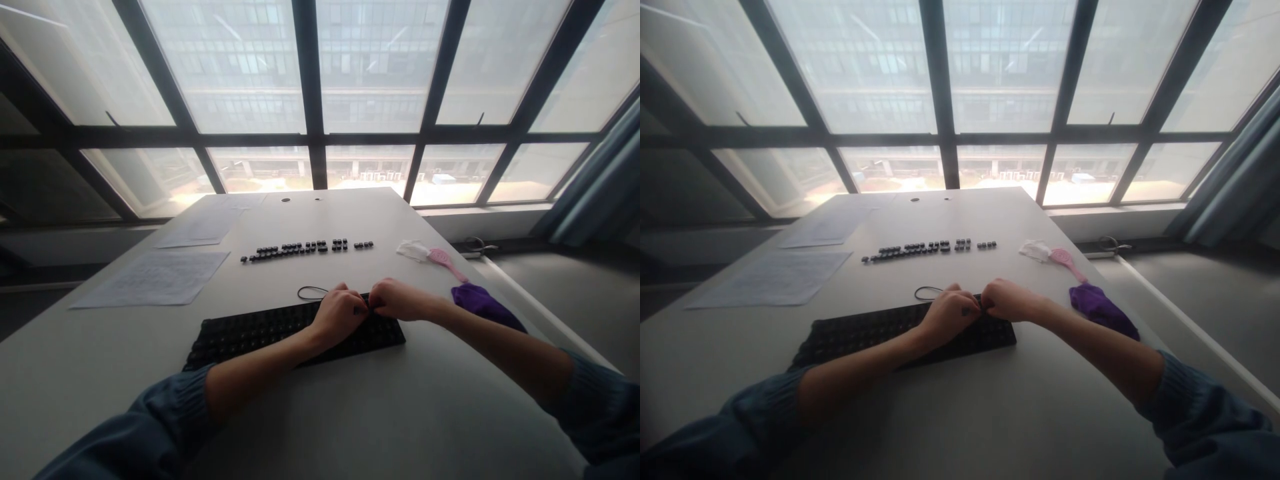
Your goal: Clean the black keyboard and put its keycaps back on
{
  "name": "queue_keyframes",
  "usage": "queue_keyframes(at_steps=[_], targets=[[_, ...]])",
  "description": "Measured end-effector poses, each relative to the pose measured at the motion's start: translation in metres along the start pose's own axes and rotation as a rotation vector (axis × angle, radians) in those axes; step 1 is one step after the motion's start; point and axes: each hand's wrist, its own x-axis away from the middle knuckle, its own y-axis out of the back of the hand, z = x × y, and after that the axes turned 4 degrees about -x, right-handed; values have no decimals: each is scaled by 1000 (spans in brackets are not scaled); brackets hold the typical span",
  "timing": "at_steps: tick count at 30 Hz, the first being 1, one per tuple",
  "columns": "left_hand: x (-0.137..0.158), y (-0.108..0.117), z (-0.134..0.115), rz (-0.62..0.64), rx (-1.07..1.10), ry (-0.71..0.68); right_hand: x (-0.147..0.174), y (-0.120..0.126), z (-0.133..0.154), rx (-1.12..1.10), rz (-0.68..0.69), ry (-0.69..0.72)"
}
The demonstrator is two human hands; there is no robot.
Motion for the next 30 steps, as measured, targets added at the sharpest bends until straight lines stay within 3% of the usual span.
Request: queue_keyframes(at_steps=[13, 22, 30], targets=[[5, -11, 1, -88, 27, 18, 1, -3, 3, 28, -29, -24], [1, -7, -1, -31, 133, 183, -3, 9, 6, -55, 65, -40], [2, -6, -4, -35, 31, 86, -3, 7, 4, -75, 55, -11]])
